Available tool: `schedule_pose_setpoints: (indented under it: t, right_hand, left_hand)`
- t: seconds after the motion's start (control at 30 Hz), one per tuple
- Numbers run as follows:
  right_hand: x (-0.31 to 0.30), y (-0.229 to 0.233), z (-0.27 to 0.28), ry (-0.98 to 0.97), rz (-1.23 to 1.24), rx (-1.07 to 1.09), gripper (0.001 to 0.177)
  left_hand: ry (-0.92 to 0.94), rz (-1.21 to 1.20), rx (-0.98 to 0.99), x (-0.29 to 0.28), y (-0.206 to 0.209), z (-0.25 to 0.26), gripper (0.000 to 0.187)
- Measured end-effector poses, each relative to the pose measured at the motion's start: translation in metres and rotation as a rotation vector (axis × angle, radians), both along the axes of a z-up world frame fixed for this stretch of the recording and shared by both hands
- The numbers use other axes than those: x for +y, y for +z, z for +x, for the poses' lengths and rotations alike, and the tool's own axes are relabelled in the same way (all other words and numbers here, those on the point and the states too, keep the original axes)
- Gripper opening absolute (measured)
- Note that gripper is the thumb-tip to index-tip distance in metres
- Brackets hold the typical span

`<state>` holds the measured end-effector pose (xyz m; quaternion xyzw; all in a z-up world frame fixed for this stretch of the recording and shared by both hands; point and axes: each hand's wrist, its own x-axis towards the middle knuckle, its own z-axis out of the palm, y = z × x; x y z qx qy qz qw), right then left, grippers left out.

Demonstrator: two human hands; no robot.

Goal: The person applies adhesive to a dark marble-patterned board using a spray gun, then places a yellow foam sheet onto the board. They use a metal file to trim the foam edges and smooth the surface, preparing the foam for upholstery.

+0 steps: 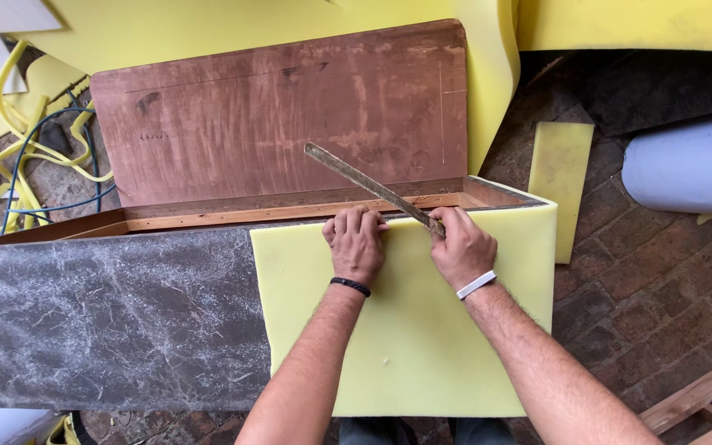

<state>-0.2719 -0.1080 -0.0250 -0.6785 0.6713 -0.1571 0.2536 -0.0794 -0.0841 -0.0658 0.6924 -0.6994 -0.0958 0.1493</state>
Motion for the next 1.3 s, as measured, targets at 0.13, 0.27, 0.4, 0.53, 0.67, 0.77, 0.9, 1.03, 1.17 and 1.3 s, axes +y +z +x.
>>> schedule_pose_setpoints:
  t: [0.13, 0.27, 0.4, 0.53, 0.67, 0.77, 0.9, 1.03, 1.17, 1.3]
  right_hand:
    - [0.004, -0.008, 0.005, -0.045, 0.023, 0.013, 0.025]
    - [0.004, -0.009, 0.012, -0.084, -0.038, 0.059, 0.027]
    - [0.0, -0.006, 0.016, -0.131, -0.007, 0.017, 0.024]
    - [0.003, 0.002, -0.013, -0.201, 0.211, -0.174, 0.025]
    - [-0.001, 0.009, -0.063, -0.296, 0.119, -0.074, 0.026]
    - [0.0, 0.005, -0.089, -0.301, 0.084, -0.075, 0.022]
    - [-0.005, -0.011, -0.087, -0.282, 0.052, 0.007, 0.015]
    - [0.001, -0.018, -0.081, -0.304, -0.026, 0.073, 0.019]
    - [0.001, -0.017, -0.077, -0.305, -0.086, 0.047, 0.019]
    - [-0.003, -0.006, -0.096, -0.394, 0.166, -0.102, 0.019]
  left_hand:
    - [0.014, -0.062, 0.05, 0.001, -0.003, 0.002, 0.012]
    - [0.061, 0.003, 0.013, -0.003, 0.0, -0.005, 0.011]
    - [0.106, 0.069, 0.069, -0.01, 0.007, -0.005, 0.01]
    - [0.137, 0.005, 0.192, -0.009, 0.018, -0.006, 0.023]
    - [0.013, -0.011, 0.185, -0.013, 0.028, -0.023, 0.023]
    - [-0.064, -0.015, 0.252, -0.018, 0.027, -0.057, 0.025]
    - [-0.086, -0.002, 0.293, -0.034, 0.019, -0.097, 0.024]
    - [-0.082, 0.035, 0.28, -0.036, 0.013, -0.123, 0.016]
    - [-0.055, -0.031, 0.236, -0.033, 0.006, -0.127, 0.017]
    - [-0.033, 0.006, 0.192, -0.029, 0.003, -0.13, 0.017]
